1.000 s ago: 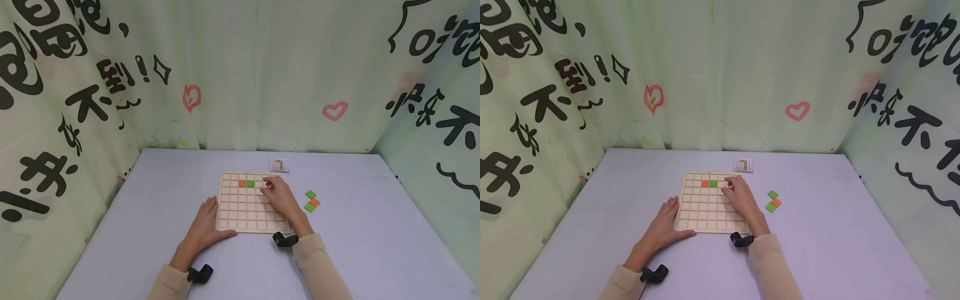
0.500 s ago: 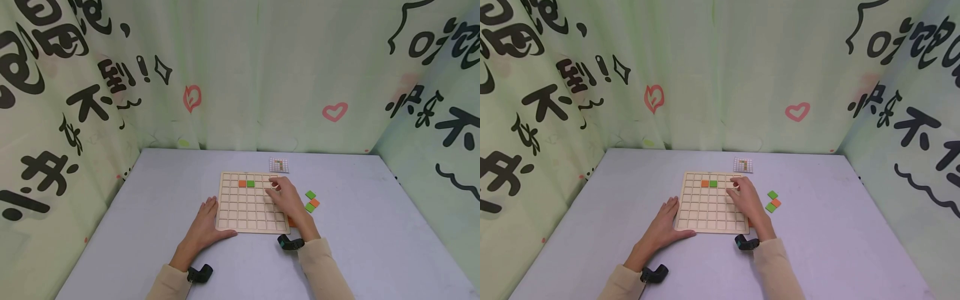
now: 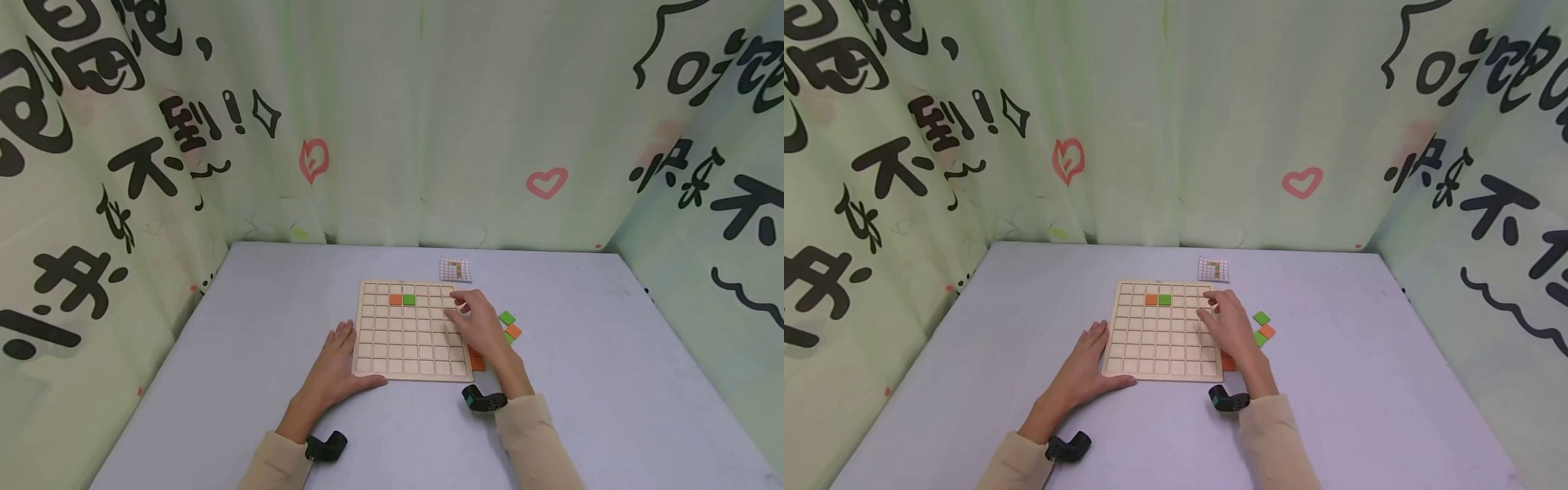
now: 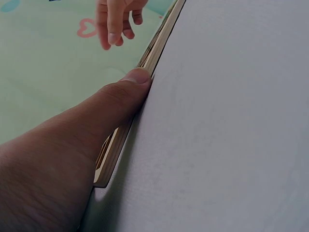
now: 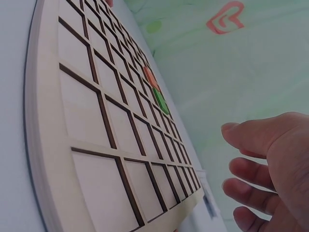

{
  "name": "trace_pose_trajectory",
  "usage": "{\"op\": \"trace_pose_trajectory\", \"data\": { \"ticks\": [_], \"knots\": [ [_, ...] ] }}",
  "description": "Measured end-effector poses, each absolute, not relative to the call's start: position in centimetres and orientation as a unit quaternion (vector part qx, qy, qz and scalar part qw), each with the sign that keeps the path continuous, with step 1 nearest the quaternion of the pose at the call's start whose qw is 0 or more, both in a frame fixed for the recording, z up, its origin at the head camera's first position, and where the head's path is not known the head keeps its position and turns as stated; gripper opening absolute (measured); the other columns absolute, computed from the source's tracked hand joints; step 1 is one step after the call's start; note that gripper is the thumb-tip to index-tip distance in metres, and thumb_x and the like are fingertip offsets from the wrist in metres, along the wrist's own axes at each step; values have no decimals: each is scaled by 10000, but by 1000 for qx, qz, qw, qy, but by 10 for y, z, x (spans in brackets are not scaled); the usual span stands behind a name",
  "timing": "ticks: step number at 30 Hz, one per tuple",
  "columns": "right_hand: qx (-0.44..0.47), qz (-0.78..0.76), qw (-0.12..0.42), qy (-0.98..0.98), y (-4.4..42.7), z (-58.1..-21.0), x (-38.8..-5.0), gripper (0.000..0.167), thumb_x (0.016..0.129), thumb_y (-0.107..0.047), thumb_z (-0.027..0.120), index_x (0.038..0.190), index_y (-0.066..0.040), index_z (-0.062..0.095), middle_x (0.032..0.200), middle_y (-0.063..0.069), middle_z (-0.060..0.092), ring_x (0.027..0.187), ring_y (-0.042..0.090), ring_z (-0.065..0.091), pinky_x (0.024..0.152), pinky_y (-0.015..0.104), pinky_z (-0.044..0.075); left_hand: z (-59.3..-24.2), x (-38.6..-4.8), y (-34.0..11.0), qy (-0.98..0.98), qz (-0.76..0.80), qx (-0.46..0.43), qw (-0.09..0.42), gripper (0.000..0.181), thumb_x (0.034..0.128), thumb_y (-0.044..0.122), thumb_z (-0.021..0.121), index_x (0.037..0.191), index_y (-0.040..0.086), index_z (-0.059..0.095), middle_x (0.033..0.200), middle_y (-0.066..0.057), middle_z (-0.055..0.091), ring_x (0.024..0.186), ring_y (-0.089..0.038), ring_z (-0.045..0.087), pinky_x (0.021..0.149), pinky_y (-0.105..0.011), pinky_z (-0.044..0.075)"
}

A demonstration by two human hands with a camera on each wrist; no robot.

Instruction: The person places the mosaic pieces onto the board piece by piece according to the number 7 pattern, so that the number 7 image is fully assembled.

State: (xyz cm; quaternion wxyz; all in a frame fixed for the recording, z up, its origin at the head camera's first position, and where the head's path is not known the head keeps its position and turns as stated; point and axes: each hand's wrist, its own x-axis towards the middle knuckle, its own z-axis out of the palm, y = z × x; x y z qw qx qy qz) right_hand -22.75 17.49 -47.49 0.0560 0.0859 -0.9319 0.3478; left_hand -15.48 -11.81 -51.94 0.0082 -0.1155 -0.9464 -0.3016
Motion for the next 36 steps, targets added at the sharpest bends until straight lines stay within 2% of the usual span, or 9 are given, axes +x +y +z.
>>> {"op": "trace_pose_trajectory", "data": {
  "ticks": [10, 25, 36],
  "knots": [
    [69, 350, 56, -932, 186, -471, -225, 458, 961, -183, 671, 1367, -4, 556, 1242, 188, 571, 1059, 315, 571, 883, 419, 539, -520, -155, -117, -946, -304, -114, 4, 1192, 698, 670, 796, 1545, -23, 323, 1638, -187, 286, 1550, -330, 218, 1295, -466, 188],
    [37, 344, 76, -935, 206, -465, -224, 463, 955, -166, 681, 1367, 3, 554, 1264, 211, 563, 1077, 342, 565, 905, 458, 537, -519, -155, -117, -948, -297, -113, 7, 1188, 700, 676, 791, 1542, -23, 329, 1636, -186, 292, 1550, -324, 222, 1296, -459, 188],
    [-12, 346, 59, -936, 226, -468, -226, 510, 976, -221, 659, 1417, -10, 510, 1328, 218, 514, 1135, 346, 512, 929, 468, 515, -518, -155, -117, -948, -298, -113, 5, 1188, 699, 668, 796, 1541, -27, 328, 1638, -185, 288, 1552, -323, 216, 1298, -457, 180]
  ]
}}
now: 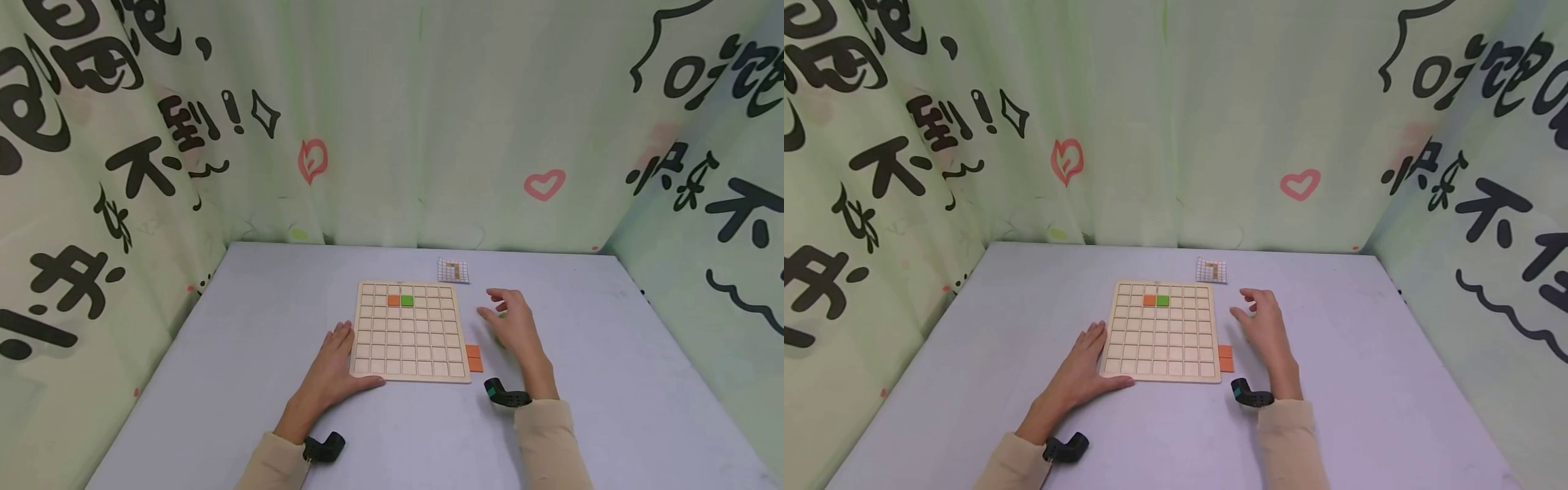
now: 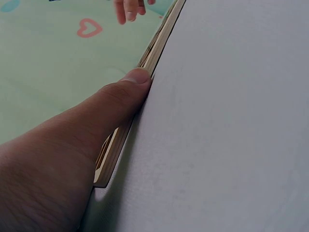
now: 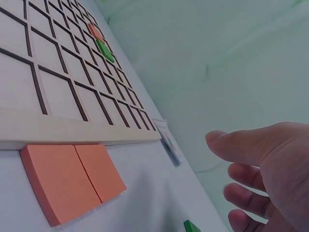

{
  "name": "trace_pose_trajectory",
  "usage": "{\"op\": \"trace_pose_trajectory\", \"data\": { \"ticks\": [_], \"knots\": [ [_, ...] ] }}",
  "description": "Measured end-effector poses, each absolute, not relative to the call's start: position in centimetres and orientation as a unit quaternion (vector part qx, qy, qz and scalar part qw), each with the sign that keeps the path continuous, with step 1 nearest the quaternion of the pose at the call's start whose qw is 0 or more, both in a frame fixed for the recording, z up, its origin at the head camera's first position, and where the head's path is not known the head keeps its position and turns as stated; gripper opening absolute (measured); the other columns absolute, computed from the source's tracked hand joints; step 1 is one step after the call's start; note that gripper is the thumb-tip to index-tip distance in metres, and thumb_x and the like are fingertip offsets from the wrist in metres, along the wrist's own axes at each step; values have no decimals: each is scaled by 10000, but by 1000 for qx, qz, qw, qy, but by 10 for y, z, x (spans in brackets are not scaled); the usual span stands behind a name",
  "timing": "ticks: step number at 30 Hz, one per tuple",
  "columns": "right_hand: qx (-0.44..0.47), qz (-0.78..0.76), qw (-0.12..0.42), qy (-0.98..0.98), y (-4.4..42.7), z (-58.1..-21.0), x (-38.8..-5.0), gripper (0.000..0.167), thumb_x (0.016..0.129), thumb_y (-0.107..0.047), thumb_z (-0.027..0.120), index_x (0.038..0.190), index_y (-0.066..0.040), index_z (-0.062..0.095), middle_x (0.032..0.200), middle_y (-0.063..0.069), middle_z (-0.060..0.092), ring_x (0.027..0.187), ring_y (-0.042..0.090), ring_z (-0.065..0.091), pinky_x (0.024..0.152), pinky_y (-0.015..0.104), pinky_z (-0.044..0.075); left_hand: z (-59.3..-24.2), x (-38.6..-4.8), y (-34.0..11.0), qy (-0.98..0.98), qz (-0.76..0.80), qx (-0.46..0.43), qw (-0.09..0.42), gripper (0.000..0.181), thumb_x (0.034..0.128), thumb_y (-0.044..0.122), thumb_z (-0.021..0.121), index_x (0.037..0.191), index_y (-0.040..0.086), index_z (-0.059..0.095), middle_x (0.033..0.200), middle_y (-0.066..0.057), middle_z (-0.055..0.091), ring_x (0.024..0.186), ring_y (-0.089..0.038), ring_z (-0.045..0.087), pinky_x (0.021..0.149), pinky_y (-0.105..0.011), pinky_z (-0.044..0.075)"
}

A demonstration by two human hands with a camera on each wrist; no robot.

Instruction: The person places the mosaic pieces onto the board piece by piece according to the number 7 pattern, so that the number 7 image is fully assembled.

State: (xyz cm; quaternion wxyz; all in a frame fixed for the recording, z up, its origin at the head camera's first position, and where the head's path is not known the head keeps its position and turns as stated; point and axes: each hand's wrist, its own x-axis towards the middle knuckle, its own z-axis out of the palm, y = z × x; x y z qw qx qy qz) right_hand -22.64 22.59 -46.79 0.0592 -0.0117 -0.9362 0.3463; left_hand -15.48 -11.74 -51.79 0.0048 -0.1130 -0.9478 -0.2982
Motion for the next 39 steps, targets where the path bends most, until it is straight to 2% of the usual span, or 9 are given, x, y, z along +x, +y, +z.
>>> {"op": "trace_pose_trajectory", "data": {
  "ticks": [5, 10, 27, 32, 39],
  "knots": [
    [-26, 350, 51, -935, 233, -468, -226, 535, 973, -226, 665, 1437, -23, 492, 1357, 220, 493, 1161, 352, 501, 958, 484, 515, -517, -154, -117, -948, -297, -113, 5, 1188, 702, 667, 796, 1541, -30, 326, 1636, -191, 288, 1551, -329, 218, 1297, -460, 183],
    [-29, 348, 51, -936, 240, -469, -226, 548, 966, -226, 673, 1437, -14, 489, 1359, 230, 489, 1157, 362, 508, 935, 470, 523, -517, -154, -117, -948, -298, -113, 8, 1183, 701, 655, 804, 1538, -33, 330, 1632, -198, 296, 1548, -337, 224, 1294, -465, 192],
    [-71, 346, 19, -935, 257, -468, -223, 526, 945, -225, 692, 1387, -3, 513, 1336, 238, 489, 1094, 337, 515, 801, 318, 534, -519, -157, -117, -946, -306, -110, 0, 1202, 695, 669, 799, 1544, -32, 317, 1637, -193, 286, 1553, -331, 209, 1294, -469, 189],
    [-66, 332, 17, -941, 263, -470, -223, 508, 932, -204, 704, 1348, 29, 529, 1296, 247, 512, 1042, 331, 520, 791, 330, 520, -519, -156, -116, -945, -307, -111, 1, 1202, 699, 674, 793, 1547, -29, 313, 1641, -187, 279, 1557, -322, 200, 1297, -463, 181],
    [-74, 326, -12, -943, 269, -475, -221, 532, 924, -221, 710, 1347, 40, 520, 1296, 250, 513, 1049, 339, 520, 846, 401, 522, -519, -156, -118, -948, -299, -111, 3, 1198, 698, 683, 788, 1541, -30, 325, 1639, -185, 286, 1555, -320, 209, 1294, -462, 190]
  ]
}}
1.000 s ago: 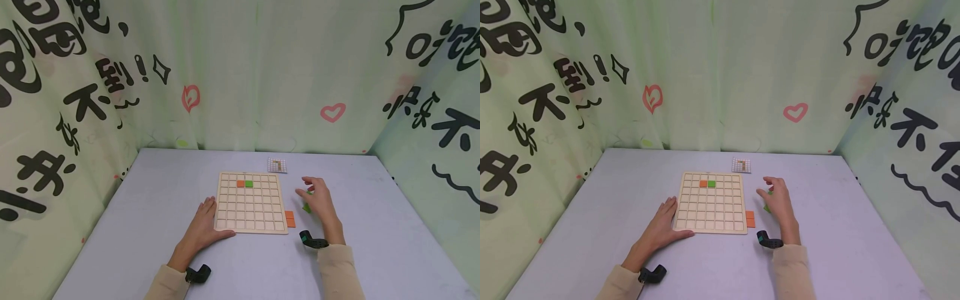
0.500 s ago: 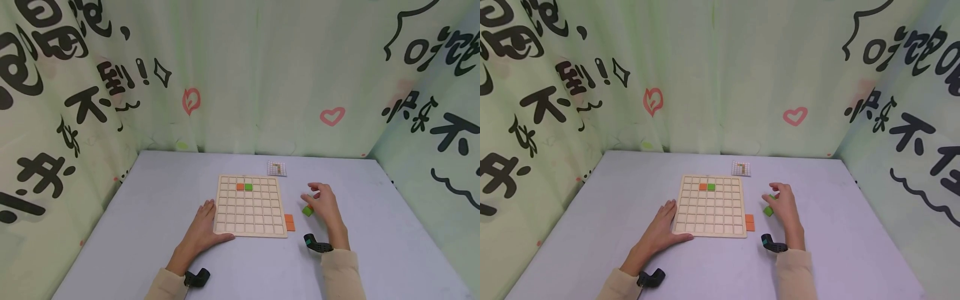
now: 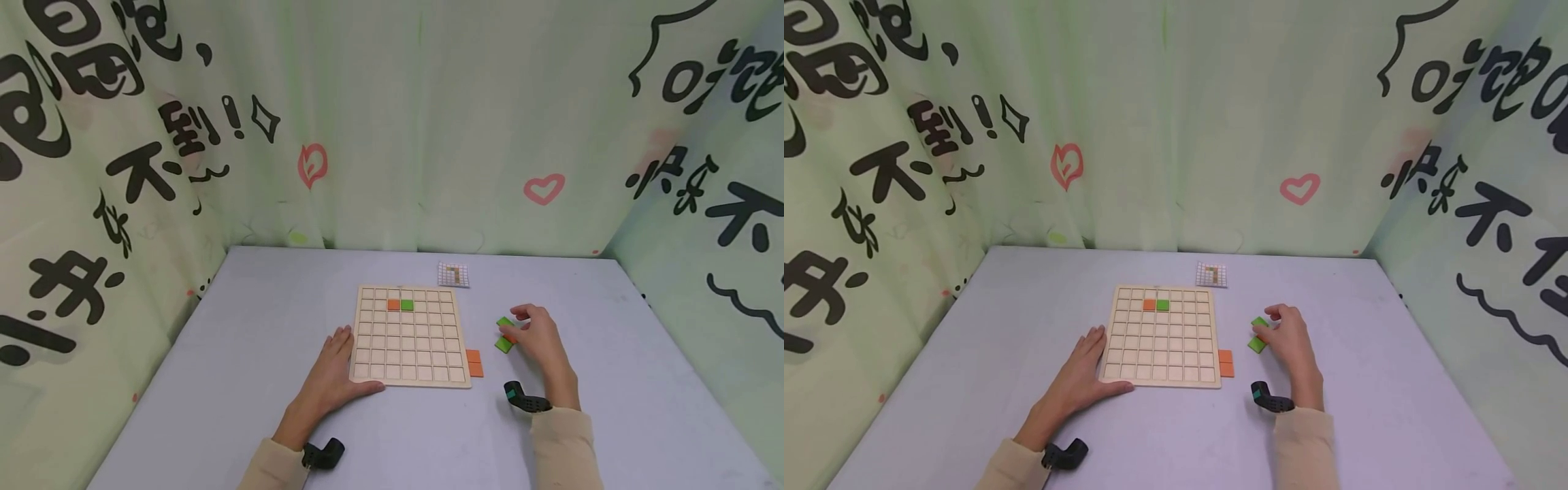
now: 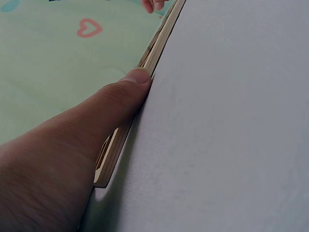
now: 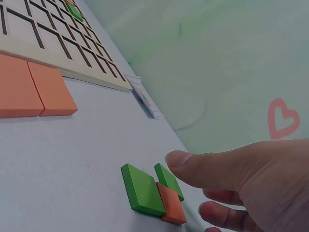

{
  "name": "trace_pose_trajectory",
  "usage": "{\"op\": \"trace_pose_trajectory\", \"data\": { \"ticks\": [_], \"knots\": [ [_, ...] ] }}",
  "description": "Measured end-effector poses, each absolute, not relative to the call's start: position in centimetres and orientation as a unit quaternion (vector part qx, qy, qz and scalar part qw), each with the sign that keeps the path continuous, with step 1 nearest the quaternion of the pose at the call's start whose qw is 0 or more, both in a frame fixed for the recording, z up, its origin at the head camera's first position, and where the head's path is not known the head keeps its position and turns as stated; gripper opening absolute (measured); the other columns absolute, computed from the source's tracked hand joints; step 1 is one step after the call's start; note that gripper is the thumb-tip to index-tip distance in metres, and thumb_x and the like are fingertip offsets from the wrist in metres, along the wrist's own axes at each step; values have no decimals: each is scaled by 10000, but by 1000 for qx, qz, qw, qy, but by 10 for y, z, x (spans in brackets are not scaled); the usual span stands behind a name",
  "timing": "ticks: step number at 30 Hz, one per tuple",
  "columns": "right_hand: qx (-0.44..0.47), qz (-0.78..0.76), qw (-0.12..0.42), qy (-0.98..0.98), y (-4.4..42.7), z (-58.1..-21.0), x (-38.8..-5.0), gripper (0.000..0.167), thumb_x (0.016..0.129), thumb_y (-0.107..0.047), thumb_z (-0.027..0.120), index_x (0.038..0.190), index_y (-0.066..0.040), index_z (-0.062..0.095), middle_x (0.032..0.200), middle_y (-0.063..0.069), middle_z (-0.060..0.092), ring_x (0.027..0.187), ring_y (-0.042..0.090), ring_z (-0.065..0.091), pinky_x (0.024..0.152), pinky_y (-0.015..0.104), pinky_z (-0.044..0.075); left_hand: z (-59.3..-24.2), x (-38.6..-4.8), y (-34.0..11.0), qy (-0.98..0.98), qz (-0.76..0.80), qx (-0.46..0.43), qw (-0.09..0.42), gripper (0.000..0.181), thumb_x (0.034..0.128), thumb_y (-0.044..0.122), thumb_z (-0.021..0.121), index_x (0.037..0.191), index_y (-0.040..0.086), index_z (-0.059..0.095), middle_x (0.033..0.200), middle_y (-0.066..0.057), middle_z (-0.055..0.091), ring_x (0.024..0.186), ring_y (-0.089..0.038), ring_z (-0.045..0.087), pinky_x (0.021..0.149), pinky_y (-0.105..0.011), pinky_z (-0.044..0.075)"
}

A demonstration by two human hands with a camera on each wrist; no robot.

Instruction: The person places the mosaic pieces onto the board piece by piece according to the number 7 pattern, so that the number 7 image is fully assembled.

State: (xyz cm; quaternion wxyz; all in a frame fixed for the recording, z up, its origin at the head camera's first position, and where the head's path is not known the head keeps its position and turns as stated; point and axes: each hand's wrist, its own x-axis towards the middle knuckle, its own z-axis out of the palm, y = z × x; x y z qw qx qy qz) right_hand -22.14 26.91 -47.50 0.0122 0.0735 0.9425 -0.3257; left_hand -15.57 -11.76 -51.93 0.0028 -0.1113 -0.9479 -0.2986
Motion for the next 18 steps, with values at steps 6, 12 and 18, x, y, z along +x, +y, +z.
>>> {"op": "trace_pose_trajectory", "data": {
  "ticks": [6, 12, 18],
  "knots": [
    [71, -330, 29, 941, 275, -475, -219, 526, 924, -229, 702, 1325, 59, 522, 1281, 269, 521, 1111, 390, 538, 914, 499, 532, -520, -156, -118, -948, -298, -112, 6, 1198, 699, 684, 787, 1546, -23, 320, 1638, -188, 286, 1552, -327, 212, 1293, -467, 193],
    [83, -330, 45, 939, 280, -475, -217, 512, 925, -255, 706, 1285, 66, 533, 1237, 273, 560, 1099, 389, 542, 910, 509, 526, -520, -155, -118, -948, -298, -111, 5, 1206, 698, 692, 782, 1550, -19, 312, 1642, -185, 278, 1554, -327, 205, 1293, -469, 190],
    [89, -316, 64, 943, 284, -475, -216, 522, 911, -286, 731, 1250, 71, 558, 1177, 265, 594, 1030, 353, 547, 883, 485, 524, -523, -157, -118, -950, -294, -110, 2, 1208, 700, 699, 778, 1558, -4, 303, 1647, -176, 271, 1557, -317, 200, 1297, -459, 182]
  ]
}}
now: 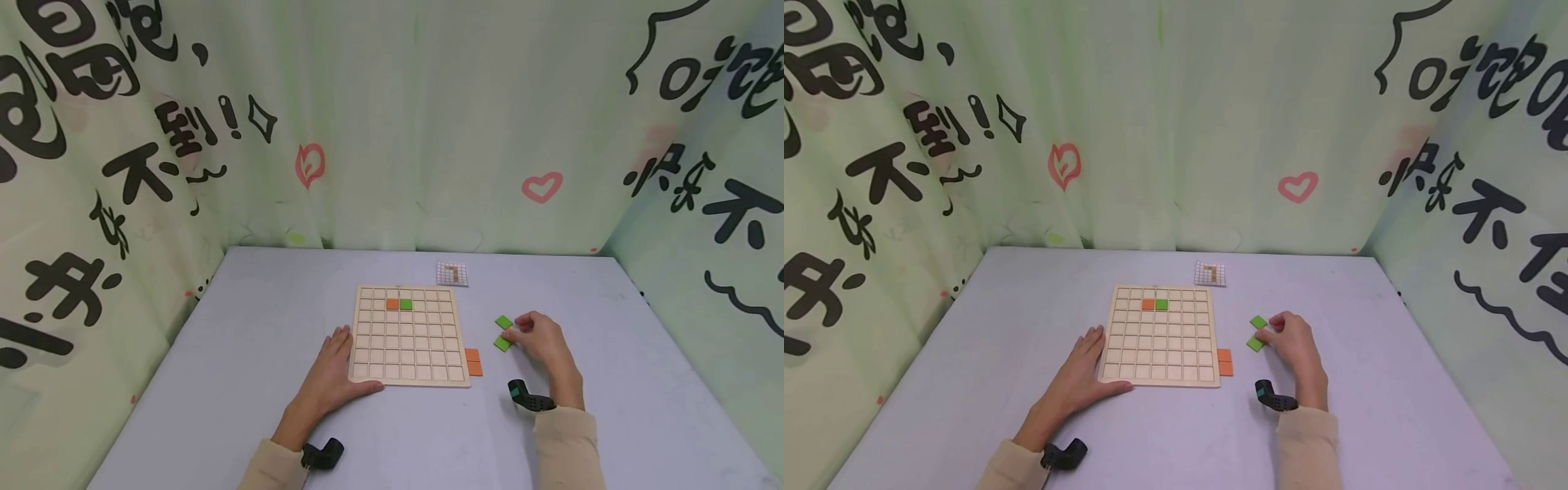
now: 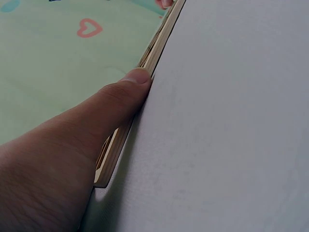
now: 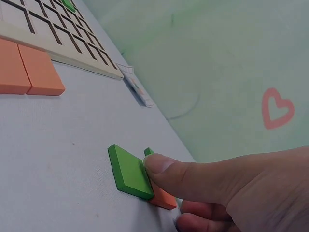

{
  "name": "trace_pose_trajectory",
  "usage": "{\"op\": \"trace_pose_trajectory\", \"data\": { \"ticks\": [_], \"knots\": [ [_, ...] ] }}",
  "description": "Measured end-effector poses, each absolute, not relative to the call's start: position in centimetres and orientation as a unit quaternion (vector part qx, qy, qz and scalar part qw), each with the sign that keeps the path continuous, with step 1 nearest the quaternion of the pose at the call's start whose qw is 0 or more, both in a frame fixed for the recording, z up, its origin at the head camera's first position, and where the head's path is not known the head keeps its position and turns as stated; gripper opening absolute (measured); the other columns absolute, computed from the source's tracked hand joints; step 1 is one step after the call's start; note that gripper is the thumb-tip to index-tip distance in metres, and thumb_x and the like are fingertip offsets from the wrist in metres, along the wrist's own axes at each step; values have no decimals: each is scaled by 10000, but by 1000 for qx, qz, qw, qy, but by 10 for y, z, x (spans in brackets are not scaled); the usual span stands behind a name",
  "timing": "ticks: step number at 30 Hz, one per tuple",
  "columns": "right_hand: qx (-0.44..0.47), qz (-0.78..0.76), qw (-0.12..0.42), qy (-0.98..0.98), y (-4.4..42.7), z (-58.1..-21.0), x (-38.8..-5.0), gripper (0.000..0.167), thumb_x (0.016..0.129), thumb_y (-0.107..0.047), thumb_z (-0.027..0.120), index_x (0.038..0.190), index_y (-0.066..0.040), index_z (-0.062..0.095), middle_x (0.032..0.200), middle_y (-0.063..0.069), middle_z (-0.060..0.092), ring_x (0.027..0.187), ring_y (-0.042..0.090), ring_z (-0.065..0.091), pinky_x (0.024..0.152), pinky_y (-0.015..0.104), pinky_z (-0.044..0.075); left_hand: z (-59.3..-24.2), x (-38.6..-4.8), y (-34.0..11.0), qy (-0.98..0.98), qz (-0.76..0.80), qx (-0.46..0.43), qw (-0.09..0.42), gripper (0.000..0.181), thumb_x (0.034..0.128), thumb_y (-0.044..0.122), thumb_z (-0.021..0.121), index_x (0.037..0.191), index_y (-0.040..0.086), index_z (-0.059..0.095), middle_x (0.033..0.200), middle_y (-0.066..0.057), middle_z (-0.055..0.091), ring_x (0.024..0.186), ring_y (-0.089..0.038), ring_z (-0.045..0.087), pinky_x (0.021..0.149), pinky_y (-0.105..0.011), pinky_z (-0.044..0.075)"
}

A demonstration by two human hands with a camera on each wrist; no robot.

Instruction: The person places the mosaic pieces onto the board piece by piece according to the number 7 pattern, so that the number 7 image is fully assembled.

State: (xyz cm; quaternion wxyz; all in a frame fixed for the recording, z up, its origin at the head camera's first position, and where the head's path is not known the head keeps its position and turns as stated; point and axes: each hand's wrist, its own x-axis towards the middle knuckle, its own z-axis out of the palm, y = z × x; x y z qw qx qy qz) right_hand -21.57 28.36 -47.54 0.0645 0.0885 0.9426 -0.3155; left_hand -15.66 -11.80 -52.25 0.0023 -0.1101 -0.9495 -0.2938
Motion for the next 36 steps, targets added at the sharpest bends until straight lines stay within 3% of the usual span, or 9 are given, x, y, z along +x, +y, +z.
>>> {"op": "trace_pose_trajectory", "data": {
  "ticks": [11, 36],
  "knots": [
    [78, -311, 86, 943, 283, -478, -214, 377, 926, -262, 723, 1118, 53, 647, 1023, 183, 659, 925, 284, 570, 771, 366, 514, -522, -155, -120, -948, -299, -109, 1, 1213, 688, 685, 794, 1546, -26, 316, 1638, -192, 285, 1552, -326, 212, 1293, -462, 192],
    [70, -313, 56, 946, 288, -480, -213, 353, 915, -284, 743, 1071, 0, 601, 931, 121, 598, 879, 254, 522, 680, 272, 420, -520, -154, -117, -948, -300, -104, -1, 1201, 700, 696, 778, 1550, -15, 315, 1648, -166, 274, 1561, -304, 195, 1299, -448, 178]
  ]
}}
